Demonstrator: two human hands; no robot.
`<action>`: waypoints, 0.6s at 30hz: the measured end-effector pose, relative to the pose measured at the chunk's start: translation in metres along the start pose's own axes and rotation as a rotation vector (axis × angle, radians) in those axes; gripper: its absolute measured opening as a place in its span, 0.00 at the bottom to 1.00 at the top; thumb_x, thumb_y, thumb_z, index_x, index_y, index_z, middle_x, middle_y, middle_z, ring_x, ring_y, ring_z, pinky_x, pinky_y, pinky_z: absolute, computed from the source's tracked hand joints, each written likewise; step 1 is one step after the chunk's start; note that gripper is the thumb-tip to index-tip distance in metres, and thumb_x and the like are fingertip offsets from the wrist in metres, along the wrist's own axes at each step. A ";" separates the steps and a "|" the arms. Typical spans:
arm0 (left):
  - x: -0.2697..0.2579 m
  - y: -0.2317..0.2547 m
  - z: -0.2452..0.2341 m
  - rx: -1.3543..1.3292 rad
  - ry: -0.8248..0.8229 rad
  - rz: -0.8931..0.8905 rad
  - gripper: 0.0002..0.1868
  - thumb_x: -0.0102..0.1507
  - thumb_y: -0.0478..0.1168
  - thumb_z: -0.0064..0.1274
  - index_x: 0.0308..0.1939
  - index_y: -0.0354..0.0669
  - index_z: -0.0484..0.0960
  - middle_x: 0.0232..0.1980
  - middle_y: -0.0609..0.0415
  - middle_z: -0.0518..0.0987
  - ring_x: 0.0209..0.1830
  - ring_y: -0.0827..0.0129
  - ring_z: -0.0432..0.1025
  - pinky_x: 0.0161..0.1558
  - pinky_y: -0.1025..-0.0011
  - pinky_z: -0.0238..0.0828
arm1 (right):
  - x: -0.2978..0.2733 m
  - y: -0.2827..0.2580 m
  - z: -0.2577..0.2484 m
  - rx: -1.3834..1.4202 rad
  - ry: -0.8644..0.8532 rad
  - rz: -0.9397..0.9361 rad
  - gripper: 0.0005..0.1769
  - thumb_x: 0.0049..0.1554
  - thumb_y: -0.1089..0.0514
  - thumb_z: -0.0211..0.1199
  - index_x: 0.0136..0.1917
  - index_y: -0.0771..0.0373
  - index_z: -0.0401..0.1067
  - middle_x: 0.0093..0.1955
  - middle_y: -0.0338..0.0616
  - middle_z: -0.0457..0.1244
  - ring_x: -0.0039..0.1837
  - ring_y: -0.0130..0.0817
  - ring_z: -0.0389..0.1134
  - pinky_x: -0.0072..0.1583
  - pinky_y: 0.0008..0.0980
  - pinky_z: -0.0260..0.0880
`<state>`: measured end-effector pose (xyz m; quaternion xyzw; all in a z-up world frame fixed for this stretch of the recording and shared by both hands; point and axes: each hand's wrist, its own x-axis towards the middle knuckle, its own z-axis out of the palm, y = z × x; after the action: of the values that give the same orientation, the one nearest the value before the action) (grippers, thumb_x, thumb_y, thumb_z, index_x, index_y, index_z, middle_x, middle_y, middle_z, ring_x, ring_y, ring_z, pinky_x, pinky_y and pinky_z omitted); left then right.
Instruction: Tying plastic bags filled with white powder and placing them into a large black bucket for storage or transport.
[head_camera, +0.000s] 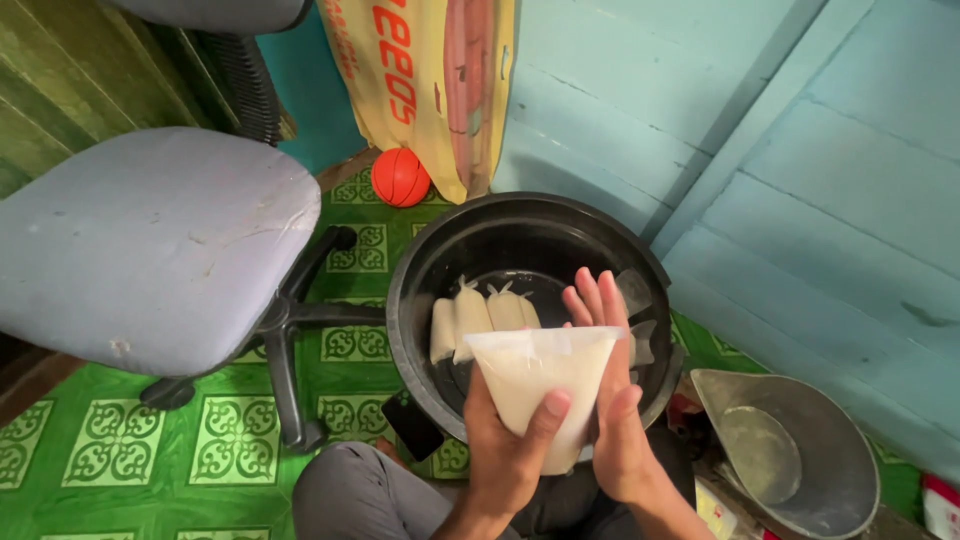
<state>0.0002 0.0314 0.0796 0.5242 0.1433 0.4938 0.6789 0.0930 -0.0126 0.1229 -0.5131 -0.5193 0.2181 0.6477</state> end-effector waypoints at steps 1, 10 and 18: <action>0.000 -0.002 -0.001 0.000 -0.002 0.005 0.27 0.61 0.41 0.55 0.59 0.31 0.65 0.49 0.44 0.78 0.42 0.66 0.74 0.45 0.72 0.73 | -0.004 0.005 -0.002 0.000 0.000 -0.005 0.59 0.58 0.16 0.32 0.78 0.66 0.24 0.82 0.57 0.30 0.82 0.56 0.37 0.75 0.55 0.38; -0.004 -0.013 -0.006 -0.014 0.067 -0.007 0.24 0.58 0.37 0.59 0.54 0.32 0.67 0.41 0.46 0.77 0.33 0.67 0.74 0.35 0.74 0.75 | -0.059 0.073 -0.024 -0.012 -0.075 0.302 0.44 0.46 0.41 0.67 0.67 0.69 0.61 0.61 0.49 0.65 0.59 0.37 0.65 0.62 0.36 0.63; 0.012 0.012 -0.038 0.062 -0.107 -0.101 0.30 0.62 0.44 0.50 0.63 0.29 0.65 0.57 0.41 0.73 0.51 0.63 0.71 0.52 0.72 0.68 | -0.026 0.036 -0.041 -0.320 -0.088 0.253 0.46 0.31 0.56 0.77 0.64 0.67 0.68 0.51 0.45 0.72 0.49 0.31 0.71 0.54 0.27 0.71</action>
<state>-0.0277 0.0627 0.0783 0.5628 0.1484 0.4255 0.6929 0.1293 -0.0378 0.0819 -0.6605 -0.5064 0.2346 0.5022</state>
